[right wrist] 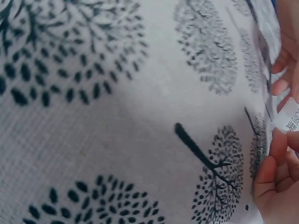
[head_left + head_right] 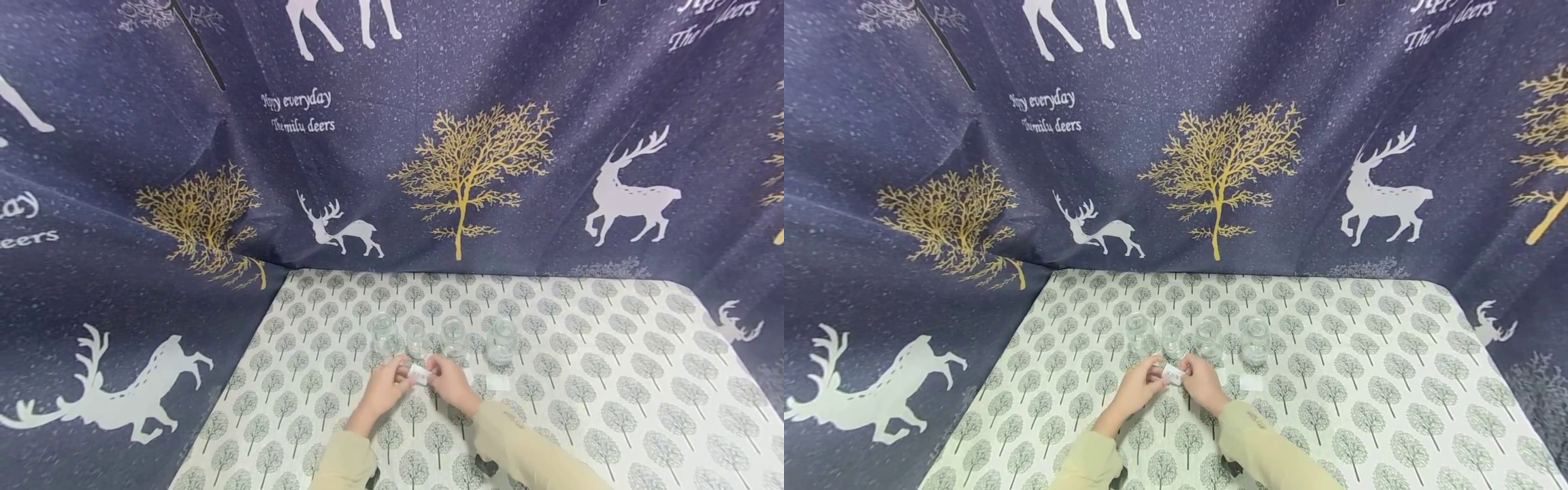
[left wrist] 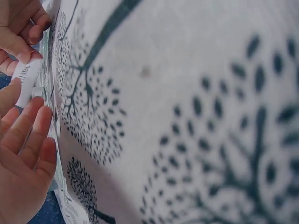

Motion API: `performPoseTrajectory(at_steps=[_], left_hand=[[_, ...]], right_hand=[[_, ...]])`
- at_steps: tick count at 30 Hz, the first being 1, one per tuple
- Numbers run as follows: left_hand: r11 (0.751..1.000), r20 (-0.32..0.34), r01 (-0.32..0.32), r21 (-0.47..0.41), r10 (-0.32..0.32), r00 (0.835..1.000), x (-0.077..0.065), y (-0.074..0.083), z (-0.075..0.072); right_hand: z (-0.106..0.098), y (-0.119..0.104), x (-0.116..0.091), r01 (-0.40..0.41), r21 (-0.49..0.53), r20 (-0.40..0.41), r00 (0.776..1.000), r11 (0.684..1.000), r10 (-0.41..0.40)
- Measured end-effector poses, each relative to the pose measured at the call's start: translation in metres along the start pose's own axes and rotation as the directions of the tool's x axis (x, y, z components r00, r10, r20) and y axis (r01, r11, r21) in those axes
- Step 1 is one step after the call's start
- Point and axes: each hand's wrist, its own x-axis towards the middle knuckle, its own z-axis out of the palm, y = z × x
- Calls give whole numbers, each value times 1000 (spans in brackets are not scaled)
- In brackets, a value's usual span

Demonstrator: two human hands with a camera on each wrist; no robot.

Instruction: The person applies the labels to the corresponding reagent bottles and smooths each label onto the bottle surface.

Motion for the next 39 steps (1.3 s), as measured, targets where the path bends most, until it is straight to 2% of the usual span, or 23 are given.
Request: performPoseTrajectory(at_steps=[4, 7, 10, 14, 21, 24, 30, 35, 39], left_hand=[[989, 20, 23, -145, -20, 1000, -1, 0, 4], [979, 3, 17, -203, -16, 1000, -1, 0, 6], [972, -18, 9, -233, -14, 1000, 0, 0, 8], [973, -62, -14, -229, -1, 998, 1, 0, 9], [967, -78, -6, -254, -14, 997, 1, 4, 11], [967, -73, -2, -256, -18, 997, 2, 5, 11], [972, -67, 8, -235, -24, 997, 1, 7, 9], [979, -66, 1, -204, -15, 998, 1, 9, 7], [981, -52, -2, -196, -9, 999, 0, 11, 6]], right_hand=[[-3, -2, -1, -45, 172, -2, 999, 984, 46], [-5, -5, -3, -83, 313, 20, 997, 946, 80], [-6, -6, -4, -127, 404, 48, 992, 906, 118], [-6, -6, -5, -165, 452, 62, 986, 876, 154], [-8, -7, -9, -174, 479, 79, 985, 860, 155], [-10, -6, -10, -152, 447, 76, 988, 882, 132], [-19, -4, -10, -28, 313, 31, 999, 949, 19], [-27, -9, -10, 63, 188, 31, 997, 980, -70], [-30, -13, -11, 145, 111, 37, 988, 983, -150]])
